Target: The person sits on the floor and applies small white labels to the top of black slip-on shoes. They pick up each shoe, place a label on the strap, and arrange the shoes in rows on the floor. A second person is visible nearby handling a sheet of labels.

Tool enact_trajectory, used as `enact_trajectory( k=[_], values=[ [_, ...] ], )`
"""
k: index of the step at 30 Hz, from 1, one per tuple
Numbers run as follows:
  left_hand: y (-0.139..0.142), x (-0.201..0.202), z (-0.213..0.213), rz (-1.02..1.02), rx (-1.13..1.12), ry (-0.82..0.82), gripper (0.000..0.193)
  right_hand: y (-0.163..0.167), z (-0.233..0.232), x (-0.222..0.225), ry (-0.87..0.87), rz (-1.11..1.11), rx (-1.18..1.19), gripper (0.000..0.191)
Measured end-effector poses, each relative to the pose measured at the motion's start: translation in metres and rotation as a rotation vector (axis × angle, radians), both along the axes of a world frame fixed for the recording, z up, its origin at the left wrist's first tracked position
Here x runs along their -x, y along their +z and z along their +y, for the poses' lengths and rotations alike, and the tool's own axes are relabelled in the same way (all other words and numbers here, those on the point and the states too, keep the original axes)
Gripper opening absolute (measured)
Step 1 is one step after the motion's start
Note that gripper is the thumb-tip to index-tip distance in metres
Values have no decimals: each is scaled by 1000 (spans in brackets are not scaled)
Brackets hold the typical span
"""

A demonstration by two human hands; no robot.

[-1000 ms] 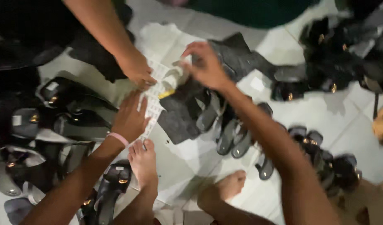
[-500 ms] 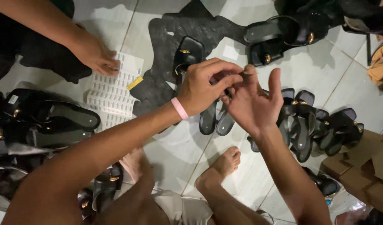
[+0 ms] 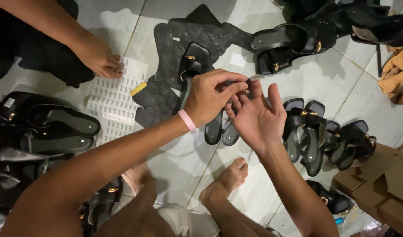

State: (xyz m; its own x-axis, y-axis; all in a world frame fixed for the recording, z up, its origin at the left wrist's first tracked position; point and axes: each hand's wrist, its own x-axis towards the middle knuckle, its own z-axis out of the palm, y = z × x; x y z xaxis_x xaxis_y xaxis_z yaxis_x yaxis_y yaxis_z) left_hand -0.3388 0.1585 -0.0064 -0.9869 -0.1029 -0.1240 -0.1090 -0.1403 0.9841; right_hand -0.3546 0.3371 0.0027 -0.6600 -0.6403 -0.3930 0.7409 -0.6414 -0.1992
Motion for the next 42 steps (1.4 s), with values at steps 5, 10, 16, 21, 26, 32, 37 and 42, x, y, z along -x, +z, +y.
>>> enact_trajectory(
  k=[5,10,16,21,26,32,37,42],
  values=[
    [1,0,3,8,22,52,15,-5,-2,-5,45,15,-15,44],
    [-3,3,-2,103,203,58,13,-17,-3,-1,76,407,-396,35],
    [-2,15,-26,243,540,-5,8,-18,9,18,-81,1105,-1293,36],
    [-1,27,-56,452,933,-178,11,-20,2,41,-58,1522,-1490,16],
    [-1,33,-65,498,1031,-212,18,-24,-23,49,-20,1418,-1448,15],
    [-4,35,-82,485,1088,-224,26,-29,-42,56,-8,1436,-1392,15],
    [-21,42,-95,349,1087,-225,17,-51,-51,67,3,1416,-1397,14],
    [-61,54,-115,206,799,-16,39,-106,-69,97,62,1086,-1409,18]
  ],
)
